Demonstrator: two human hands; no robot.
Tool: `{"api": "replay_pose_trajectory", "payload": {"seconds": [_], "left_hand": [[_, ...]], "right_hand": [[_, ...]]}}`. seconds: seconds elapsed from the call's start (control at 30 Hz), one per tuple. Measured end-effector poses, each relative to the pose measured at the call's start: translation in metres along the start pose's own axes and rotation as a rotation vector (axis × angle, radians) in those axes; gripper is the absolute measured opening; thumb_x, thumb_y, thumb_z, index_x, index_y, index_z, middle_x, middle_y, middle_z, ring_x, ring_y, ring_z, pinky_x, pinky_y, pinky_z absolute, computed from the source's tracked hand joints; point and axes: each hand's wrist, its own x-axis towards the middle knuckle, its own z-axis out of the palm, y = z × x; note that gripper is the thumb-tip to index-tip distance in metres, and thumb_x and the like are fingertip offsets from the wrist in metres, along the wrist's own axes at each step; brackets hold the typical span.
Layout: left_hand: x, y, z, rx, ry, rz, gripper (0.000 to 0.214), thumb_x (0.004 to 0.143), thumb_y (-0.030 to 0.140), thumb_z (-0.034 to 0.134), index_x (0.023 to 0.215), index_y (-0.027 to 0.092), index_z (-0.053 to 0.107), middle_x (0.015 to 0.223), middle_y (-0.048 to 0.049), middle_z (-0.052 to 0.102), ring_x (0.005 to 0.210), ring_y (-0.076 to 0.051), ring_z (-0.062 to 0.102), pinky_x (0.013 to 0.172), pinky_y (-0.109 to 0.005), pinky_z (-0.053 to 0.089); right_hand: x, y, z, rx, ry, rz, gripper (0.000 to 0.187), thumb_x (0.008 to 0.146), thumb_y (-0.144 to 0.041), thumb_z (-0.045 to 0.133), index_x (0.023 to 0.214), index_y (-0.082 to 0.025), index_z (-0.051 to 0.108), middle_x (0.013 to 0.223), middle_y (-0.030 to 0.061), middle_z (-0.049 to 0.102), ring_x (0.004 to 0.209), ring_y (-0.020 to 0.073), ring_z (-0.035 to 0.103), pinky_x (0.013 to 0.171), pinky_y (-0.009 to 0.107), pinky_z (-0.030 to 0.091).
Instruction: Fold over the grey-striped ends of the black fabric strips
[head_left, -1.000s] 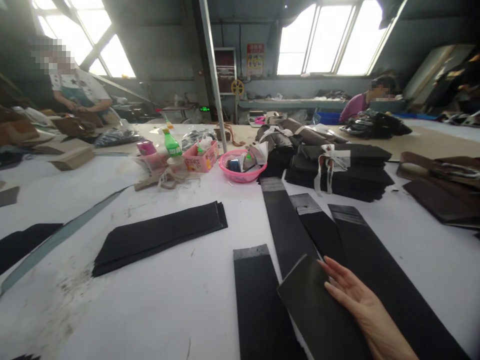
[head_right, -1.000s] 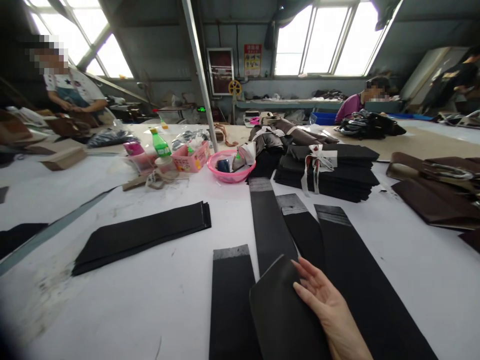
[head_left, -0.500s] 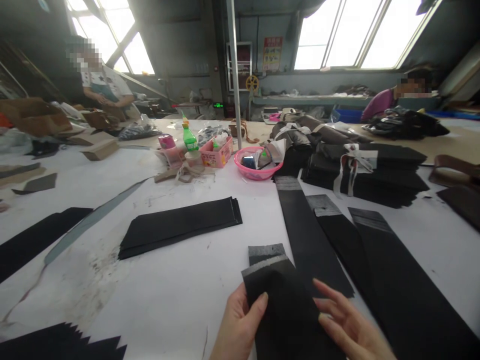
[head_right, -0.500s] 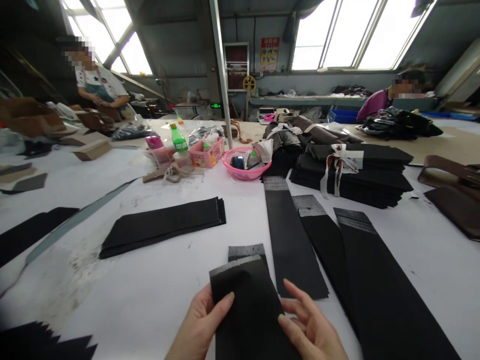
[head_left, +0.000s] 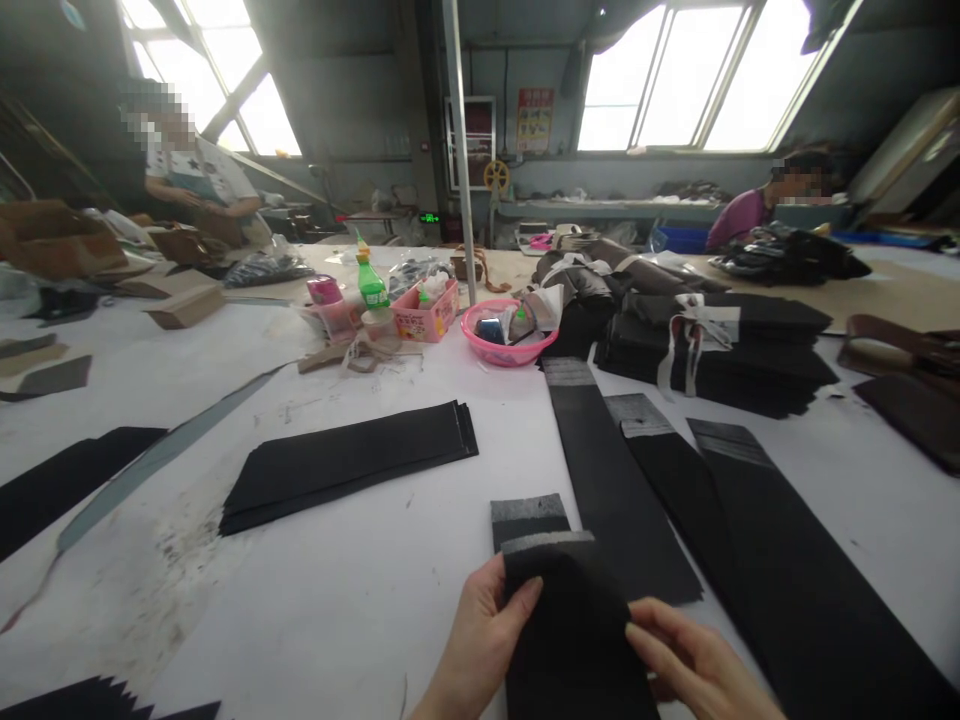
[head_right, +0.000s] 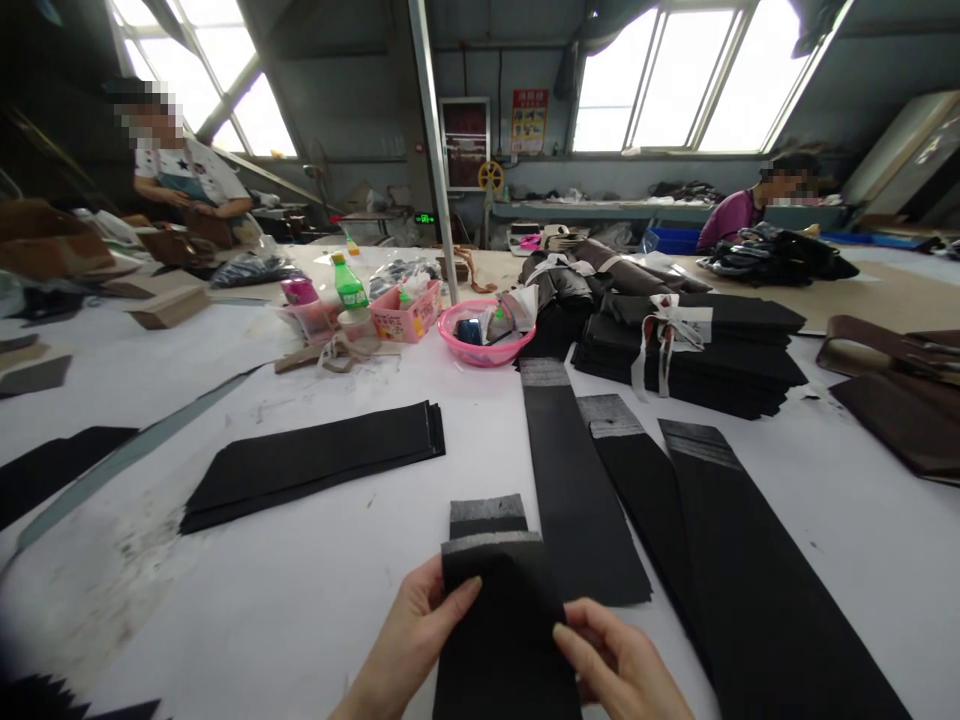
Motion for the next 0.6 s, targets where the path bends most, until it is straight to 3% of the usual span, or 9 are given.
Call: {"api": "replay_pose_trajectory", "payload": {"seconds": [0.17,0.3,0.43,0.6], "left_hand": [[0.009,-0.012,-0.010,0.034,-0.001,0.011,0.038,0.084,0.035,0.065,0.116,0.014,0.064,0.111,-0.0103,0.067,0.102,-0.027,0.061,0.093,-0.037,0.048],[0.019,-0.016,-0.025,0.063,0.052,-0.016,0.043,0.082,0.036,0.067,0.119,0.015,0.061,0.111,-0.0113,0.066,0.099,-0.027,0.063,0.089,-0.037,0.050],[0.028,-0.020,-0.035,0.166,0.109,-0.038,0.040,0.083,0.035,0.065,0.117,0.014,0.061,0.108,-0.0118,0.067,0.095,-0.026,0.064,0.088,-0.037,0.051],[0.032,-0.022,-0.036,0.234,0.054,-0.094,0.034,0.084,0.034,0.062,0.112,0.014,0.060,0.099,-0.0100,0.067,0.086,-0.023,0.063,0.080,-0.032,0.051]], "right_hand": [[0.043,-0.017,0.008,0.027,0.087,-0.135,0.037,0.082,-0.053,0.058,0.079,-0.017,0.059,0.073,0.0004,0.058,0.069,0.0140,0.055,0.060,0.021,0.045],[0.069,-0.012,0.015,-0.093,0.138,-0.256,0.033,0.084,-0.048,0.058,0.073,-0.017,0.055,0.069,-0.0010,0.056,0.067,0.0130,0.052,0.059,0.020,0.042],[0.085,0.000,0.016,-0.208,0.178,-0.260,0.033,0.086,-0.048,0.056,0.072,-0.019,0.050,0.064,-0.0036,0.049,0.060,0.0104,0.044,0.053,0.019,0.035],[0.098,0.003,0.013,-0.345,0.278,-0.243,0.040,0.090,-0.052,0.048,0.066,-0.020,0.043,0.059,-0.0054,0.035,0.053,0.0096,0.036,0.048,0.020,0.028]]}}
